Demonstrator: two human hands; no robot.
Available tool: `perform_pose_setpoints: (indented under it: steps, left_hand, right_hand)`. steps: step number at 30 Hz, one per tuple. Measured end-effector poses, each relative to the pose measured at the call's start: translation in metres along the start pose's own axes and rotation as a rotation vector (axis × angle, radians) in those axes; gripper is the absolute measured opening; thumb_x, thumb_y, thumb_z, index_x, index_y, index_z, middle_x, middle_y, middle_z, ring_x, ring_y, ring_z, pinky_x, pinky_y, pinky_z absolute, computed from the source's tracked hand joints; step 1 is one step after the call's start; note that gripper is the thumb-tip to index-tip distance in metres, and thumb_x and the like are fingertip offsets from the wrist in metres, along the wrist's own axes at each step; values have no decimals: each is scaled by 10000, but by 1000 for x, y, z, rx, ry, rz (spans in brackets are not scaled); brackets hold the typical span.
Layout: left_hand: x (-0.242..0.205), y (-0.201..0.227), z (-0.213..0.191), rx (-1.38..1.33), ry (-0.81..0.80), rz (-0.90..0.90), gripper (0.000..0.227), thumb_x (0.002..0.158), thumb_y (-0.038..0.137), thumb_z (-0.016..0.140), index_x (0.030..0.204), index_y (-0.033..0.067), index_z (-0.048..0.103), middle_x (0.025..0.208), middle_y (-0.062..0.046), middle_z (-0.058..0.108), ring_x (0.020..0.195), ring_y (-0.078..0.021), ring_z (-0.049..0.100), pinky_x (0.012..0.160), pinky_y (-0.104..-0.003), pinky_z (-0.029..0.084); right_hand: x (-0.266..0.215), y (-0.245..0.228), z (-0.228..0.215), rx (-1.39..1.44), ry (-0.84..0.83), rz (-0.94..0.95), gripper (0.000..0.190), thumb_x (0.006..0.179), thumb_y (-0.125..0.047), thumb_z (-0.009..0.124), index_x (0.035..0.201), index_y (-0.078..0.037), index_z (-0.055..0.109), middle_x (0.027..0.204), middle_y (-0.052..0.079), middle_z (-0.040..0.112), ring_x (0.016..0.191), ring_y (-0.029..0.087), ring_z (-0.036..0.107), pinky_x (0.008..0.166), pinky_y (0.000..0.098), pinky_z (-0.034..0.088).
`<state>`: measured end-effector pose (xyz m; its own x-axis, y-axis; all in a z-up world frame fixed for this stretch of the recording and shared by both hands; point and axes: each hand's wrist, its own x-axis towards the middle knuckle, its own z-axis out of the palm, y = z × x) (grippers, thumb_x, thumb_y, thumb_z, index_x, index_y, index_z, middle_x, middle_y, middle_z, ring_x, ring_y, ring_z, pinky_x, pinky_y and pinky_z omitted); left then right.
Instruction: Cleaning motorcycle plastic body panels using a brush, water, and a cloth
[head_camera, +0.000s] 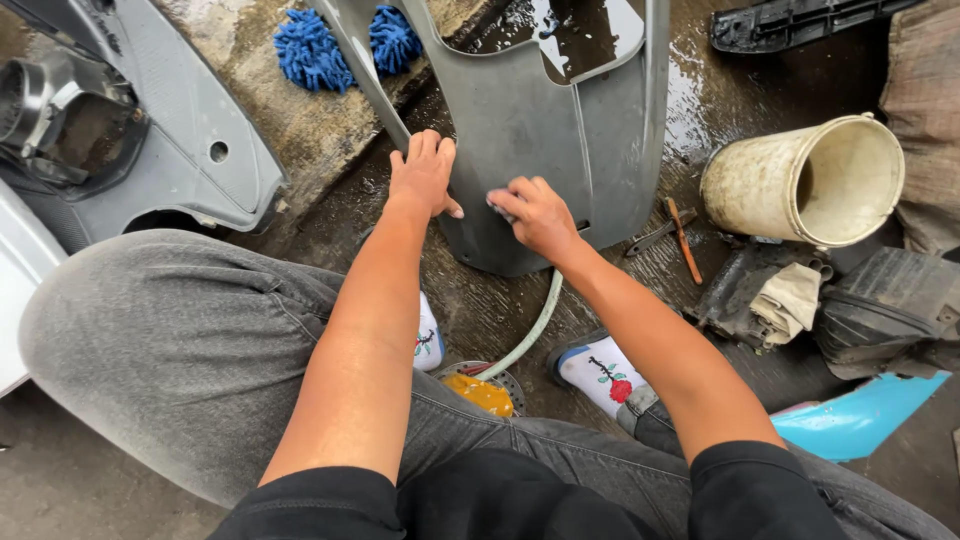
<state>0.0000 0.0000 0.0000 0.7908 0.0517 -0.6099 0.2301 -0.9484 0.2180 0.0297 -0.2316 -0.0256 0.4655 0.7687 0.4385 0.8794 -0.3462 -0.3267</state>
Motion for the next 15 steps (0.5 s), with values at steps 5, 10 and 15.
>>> perform_pose_setpoints:
  steps: [5,10,15]
  left_hand:
    - [9,-5,12,-44,23,2,1019,592,488,956,1341,117,373,1459,-62,284,1437,-274,191,1087,-550,300]
    - [11,-10,15,-67,13,-12,1061,579,490,963,1377,140,358,1460,-32,279,1446,-249,180,1100,-539,289]
    - [15,-11,21,-42,72,25,976,569,482,967,1279,136,394,1399,-46,303,1421,-262,197,1055,-550,309]
  right_hand:
    - [67,0,28,-55,46,41,302,869,-88,629,1093,-284,679,900,-12,484,699,231,502,720,336,490]
    - [80,-3,33,-2,64,136,220,897,-104,618,1035,-262,686,881,-2,479,678,253,516,701,356,476]
    - [40,-17,14,-4,-131,54,342,770,-49,682,1026,-276,691,909,11,516,731,280,548,729,354,511]
